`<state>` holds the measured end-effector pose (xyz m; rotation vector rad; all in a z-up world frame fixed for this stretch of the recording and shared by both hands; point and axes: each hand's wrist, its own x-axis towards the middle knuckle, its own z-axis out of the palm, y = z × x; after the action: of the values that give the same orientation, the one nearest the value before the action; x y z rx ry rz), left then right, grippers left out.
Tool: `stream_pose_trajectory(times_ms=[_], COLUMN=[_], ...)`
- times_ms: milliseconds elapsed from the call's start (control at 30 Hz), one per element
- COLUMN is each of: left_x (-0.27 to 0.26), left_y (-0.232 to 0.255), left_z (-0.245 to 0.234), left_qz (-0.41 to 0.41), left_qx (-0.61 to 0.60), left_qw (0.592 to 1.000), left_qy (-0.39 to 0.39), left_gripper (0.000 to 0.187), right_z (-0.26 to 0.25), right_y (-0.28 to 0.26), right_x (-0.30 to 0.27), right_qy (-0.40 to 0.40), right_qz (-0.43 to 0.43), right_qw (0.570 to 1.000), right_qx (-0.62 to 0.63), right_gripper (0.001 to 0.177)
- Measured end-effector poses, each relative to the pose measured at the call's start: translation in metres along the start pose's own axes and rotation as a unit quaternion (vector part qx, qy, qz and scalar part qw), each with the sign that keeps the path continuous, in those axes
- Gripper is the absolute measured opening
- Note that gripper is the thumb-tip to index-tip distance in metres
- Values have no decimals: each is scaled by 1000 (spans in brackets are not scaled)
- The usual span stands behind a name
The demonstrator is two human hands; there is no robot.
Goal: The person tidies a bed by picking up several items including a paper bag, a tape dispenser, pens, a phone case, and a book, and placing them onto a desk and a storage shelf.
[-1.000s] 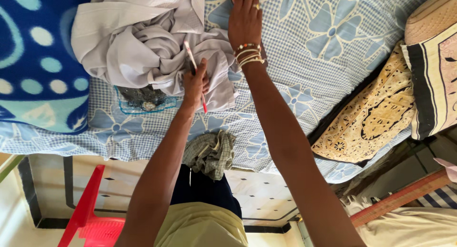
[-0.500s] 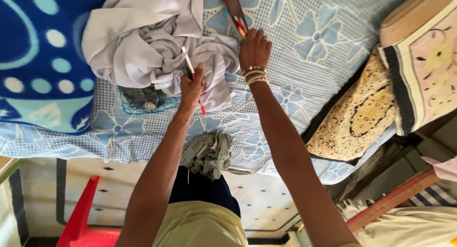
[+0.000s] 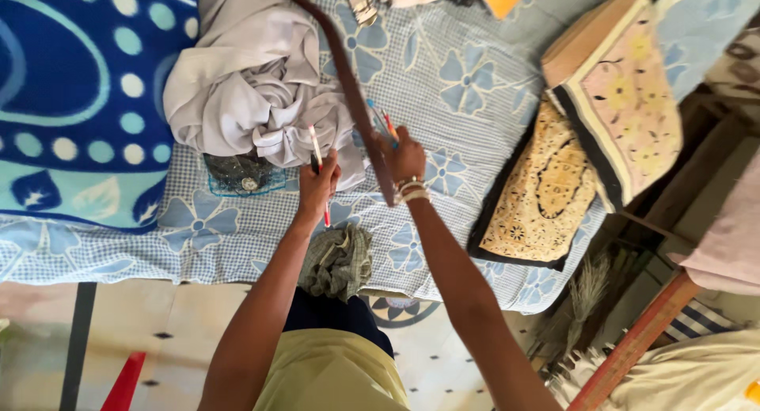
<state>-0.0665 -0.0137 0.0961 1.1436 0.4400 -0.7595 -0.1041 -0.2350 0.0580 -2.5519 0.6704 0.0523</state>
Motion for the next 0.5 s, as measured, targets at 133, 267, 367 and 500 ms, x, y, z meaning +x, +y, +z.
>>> stream_pose_trajectory(times_ms=[133, 267, 367, 500], left_x=[-43, -79, -100, -126], left_y=[8, 5, -7, -32], left_z=[14, 25, 29, 36], left_qz=[12, 39, 23, 36], left_qx=[58, 44, 29, 27], left_qw=[998, 995, 995, 993], left_qy=[-22, -77, -95, -107], left_gripper=[44, 45, 42, 48], right_z=[-31, -87, -130, -151], right_y=[-20, -73, -101, -113], right_x=[-48, -107, -142, -193], right_qy=[-87, -186, -197, -212], right_qz=[93, 232, 257, 238], right_qw=[954, 827, 752, 759], right_qx=[271, 477, 574, 567], right_gripper=[42, 35, 20, 20])
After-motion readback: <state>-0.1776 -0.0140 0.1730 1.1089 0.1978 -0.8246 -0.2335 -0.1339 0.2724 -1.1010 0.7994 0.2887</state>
